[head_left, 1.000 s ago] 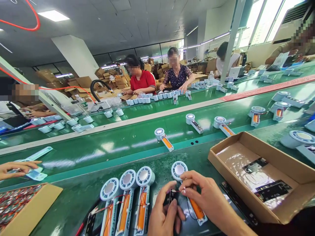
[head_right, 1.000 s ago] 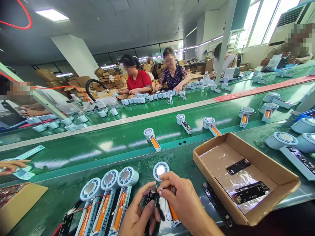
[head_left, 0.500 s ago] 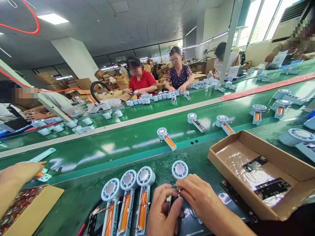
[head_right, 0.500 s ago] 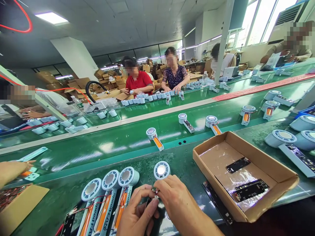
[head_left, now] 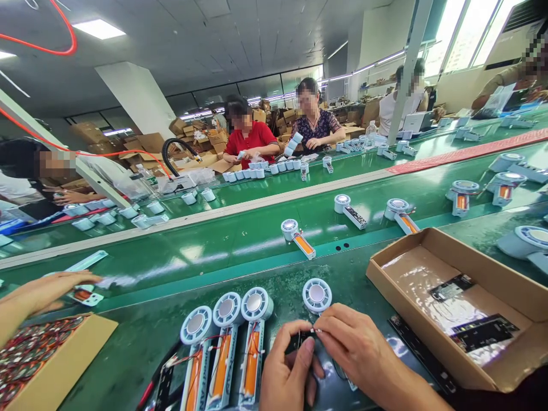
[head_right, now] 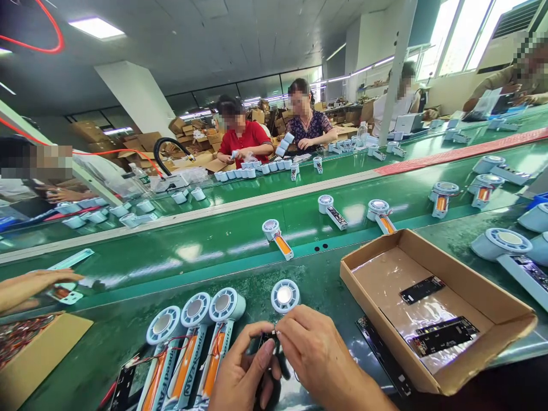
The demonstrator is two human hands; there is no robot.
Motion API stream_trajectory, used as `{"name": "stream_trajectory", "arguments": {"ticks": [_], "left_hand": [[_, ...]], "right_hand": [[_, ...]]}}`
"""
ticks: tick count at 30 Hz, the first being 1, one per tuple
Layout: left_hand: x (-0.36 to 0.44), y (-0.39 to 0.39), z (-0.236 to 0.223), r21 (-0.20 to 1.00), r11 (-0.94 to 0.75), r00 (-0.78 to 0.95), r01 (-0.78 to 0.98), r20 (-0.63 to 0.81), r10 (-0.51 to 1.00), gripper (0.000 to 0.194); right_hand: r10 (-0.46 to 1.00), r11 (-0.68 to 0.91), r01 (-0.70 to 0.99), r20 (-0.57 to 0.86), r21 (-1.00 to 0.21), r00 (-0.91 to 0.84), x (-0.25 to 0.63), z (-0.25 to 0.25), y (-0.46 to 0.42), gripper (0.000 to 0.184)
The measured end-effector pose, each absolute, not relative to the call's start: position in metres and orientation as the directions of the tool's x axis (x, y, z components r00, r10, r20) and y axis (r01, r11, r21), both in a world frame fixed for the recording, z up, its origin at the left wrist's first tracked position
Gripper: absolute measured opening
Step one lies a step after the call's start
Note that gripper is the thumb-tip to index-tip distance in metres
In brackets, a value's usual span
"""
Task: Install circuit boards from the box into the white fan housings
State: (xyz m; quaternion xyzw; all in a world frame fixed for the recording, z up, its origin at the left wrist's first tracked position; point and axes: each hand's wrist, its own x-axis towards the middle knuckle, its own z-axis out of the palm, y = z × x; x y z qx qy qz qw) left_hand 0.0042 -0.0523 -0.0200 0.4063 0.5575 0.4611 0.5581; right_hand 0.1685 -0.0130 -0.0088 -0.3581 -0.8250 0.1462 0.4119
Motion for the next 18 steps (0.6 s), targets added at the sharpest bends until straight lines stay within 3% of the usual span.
{"name": "stream_trajectory", "arguments": {"ticks": [4,15,18], "left_hand": [[0.01,-0.056,-0.029,0.972,0.222,-0.111,-0.077,-0.23,0.967,0.076],[0.018,-0.06,-0.038,0.986,0.136,-0.193,0.098,-0.115,0.974,0.053],[0.018,-0.06,-0.037,0.985,0.067,-0.233,0.159,-0.029,0.972,0.046]], "right_hand": [[0.757,0.653,0.489,0.506,-0.578,-0.414,0.164,-0.014,-0.012,0.024],[0.732,0.681,0.53,0.461,-0.504,-0.502,0.163,-0.008,-0.015,0.033],[0.69,0.723,0.551,0.467,-0.416,-0.553,0.163,-0.003,-0.015,0.033]]}}
